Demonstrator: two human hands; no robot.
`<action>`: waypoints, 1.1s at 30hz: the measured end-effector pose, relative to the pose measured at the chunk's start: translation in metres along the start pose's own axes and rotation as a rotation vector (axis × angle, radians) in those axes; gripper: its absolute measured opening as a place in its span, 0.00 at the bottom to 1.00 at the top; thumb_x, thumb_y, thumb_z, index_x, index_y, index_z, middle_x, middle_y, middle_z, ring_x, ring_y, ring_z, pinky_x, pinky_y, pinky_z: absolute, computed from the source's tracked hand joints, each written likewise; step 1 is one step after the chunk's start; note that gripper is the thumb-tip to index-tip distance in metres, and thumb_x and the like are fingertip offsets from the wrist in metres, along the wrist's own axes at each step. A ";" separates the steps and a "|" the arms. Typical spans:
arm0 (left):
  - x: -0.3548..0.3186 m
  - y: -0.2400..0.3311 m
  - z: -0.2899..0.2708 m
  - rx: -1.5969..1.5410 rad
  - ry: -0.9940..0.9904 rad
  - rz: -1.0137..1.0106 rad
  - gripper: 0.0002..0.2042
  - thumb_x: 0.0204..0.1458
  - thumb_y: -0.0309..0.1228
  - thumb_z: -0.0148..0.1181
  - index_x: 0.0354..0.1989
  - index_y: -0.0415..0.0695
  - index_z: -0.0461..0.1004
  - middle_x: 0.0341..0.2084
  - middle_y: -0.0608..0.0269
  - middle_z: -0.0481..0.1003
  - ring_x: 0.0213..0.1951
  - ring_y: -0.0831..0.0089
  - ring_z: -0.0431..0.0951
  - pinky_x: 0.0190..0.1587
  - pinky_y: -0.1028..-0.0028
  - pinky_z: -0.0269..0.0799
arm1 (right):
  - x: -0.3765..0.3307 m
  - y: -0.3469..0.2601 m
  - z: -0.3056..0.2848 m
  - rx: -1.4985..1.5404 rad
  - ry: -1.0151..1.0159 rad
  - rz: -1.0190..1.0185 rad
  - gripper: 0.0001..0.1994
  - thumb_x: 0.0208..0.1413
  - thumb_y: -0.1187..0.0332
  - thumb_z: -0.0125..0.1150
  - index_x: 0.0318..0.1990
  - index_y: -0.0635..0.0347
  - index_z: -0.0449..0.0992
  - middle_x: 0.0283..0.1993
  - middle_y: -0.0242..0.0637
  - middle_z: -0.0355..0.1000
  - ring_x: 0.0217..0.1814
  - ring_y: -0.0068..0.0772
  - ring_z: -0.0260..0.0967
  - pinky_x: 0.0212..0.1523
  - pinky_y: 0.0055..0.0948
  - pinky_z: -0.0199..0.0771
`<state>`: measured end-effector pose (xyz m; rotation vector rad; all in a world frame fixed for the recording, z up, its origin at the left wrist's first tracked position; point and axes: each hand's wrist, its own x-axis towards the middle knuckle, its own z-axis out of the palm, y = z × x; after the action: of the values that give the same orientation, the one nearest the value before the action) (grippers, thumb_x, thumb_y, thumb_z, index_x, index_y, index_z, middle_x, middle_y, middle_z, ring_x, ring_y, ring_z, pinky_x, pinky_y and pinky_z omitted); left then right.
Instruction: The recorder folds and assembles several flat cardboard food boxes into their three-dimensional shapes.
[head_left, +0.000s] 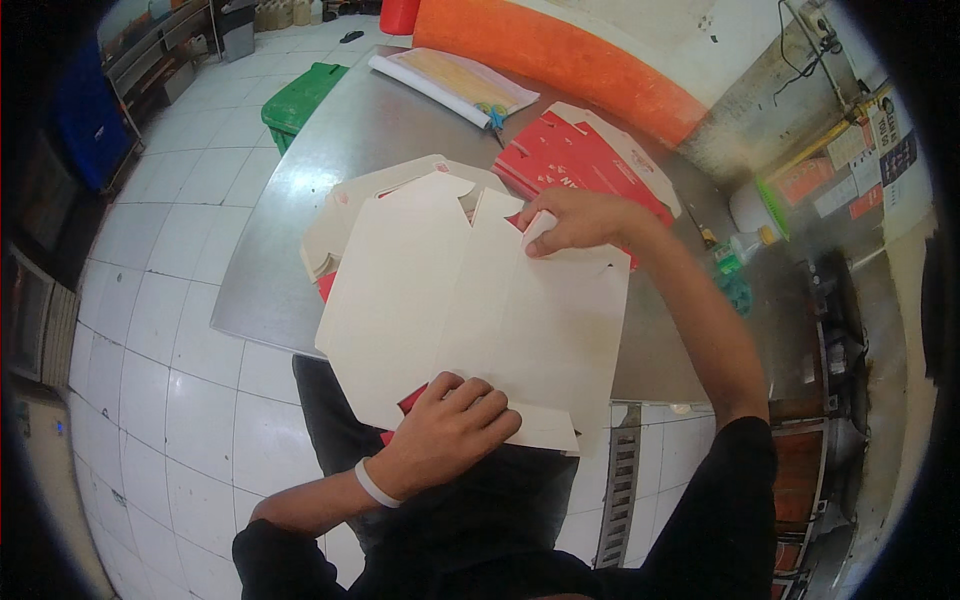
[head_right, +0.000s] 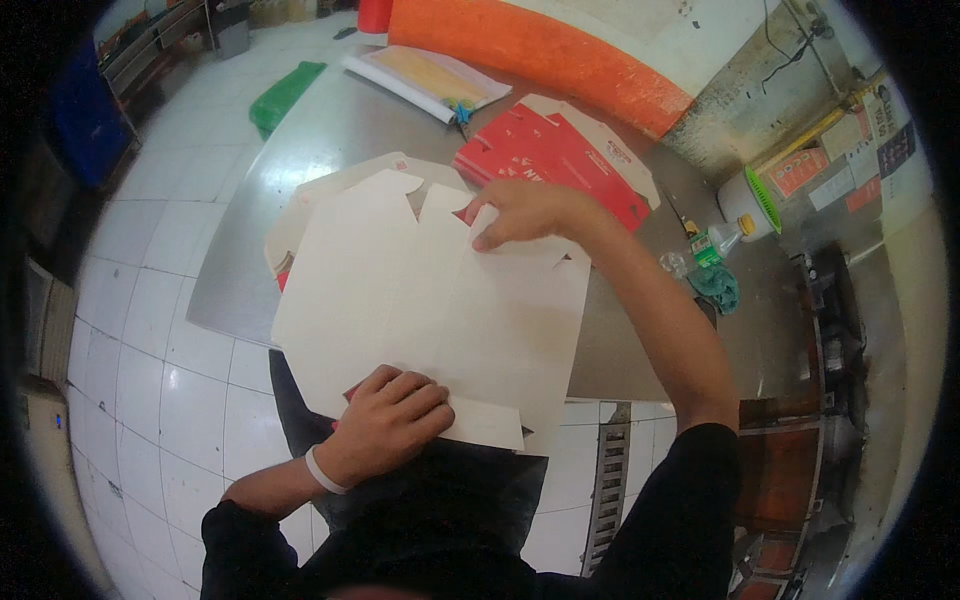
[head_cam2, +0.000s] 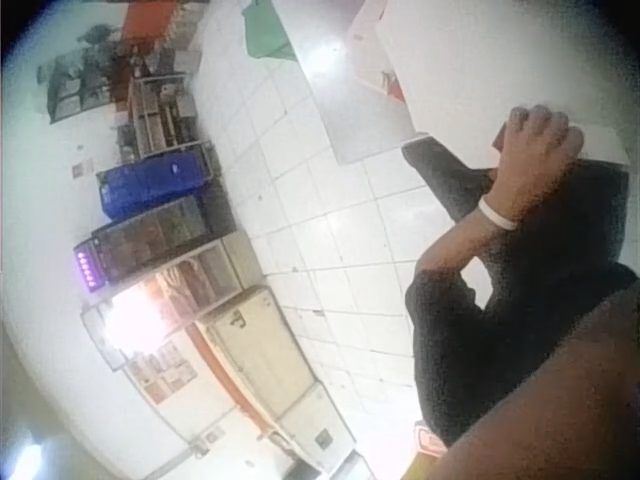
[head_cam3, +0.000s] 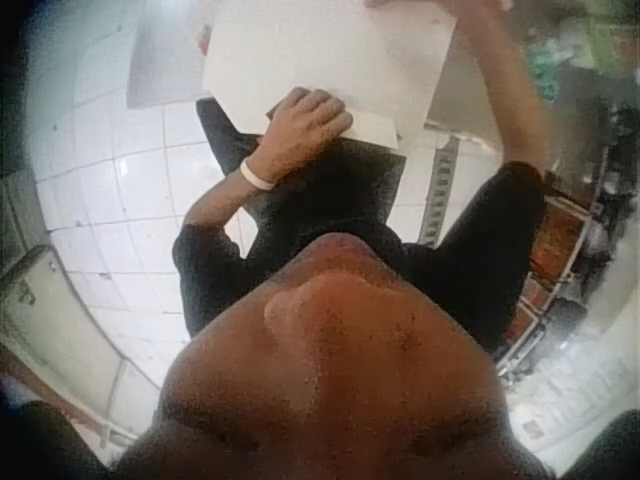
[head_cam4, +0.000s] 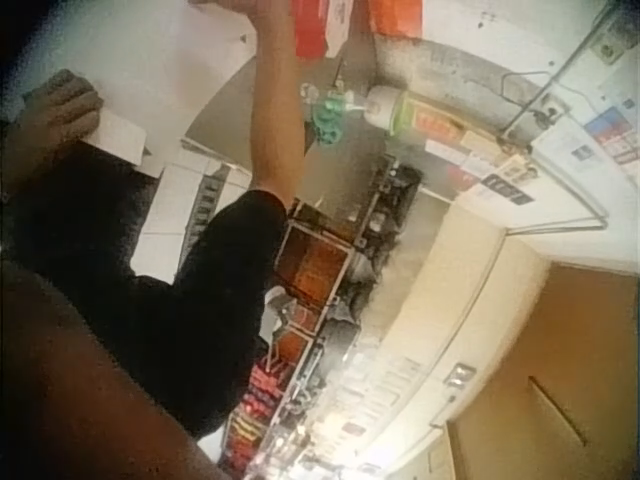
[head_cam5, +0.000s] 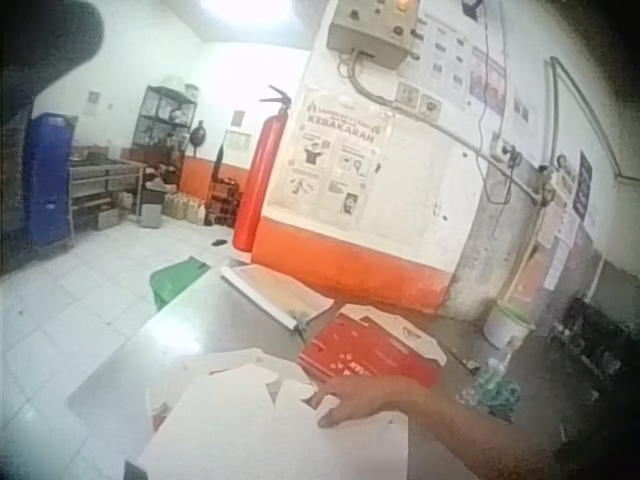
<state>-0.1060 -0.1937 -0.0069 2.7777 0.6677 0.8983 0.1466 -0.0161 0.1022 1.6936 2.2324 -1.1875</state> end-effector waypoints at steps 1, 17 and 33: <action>-0.001 0.000 0.001 0.005 0.005 -0.003 0.09 0.48 0.29 0.64 0.37 0.49 0.72 0.41 0.66 0.76 0.45 0.68 0.76 0.47 0.65 0.70 | 0.002 0.006 0.008 -0.133 0.133 -0.092 0.23 0.47 0.62 0.70 0.51 0.62 0.79 0.54 0.46 0.76 0.58 0.43 0.71 0.62 0.38 0.65; 0.004 0.002 -0.004 -0.168 -0.018 0.000 0.12 0.41 0.26 0.65 0.36 0.46 0.73 0.40 0.64 0.76 0.46 0.67 0.76 0.49 0.65 0.69 | -0.021 0.008 0.151 -0.495 0.882 -0.222 0.27 0.58 0.59 0.60 0.57 0.75 0.69 0.61 0.56 0.66 0.65 0.56 0.63 0.65 0.49 0.60; 0.030 0.028 -0.019 -0.096 0.263 -0.055 0.10 0.40 0.20 0.64 0.33 0.42 0.74 0.38 0.59 0.79 0.40 0.64 0.79 0.41 0.65 0.73 | -0.135 0.064 0.129 1.384 0.629 0.139 0.21 0.56 0.65 0.68 0.51 0.71 0.74 0.45 0.45 0.77 0.44 0.36 0.78 0.45 0.33 0.79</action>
<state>-0.0851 -0.2049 0.0318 2.5686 0.7138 1.2618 0.2050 -0.1968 0.0482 2.8408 1.2723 -2.7929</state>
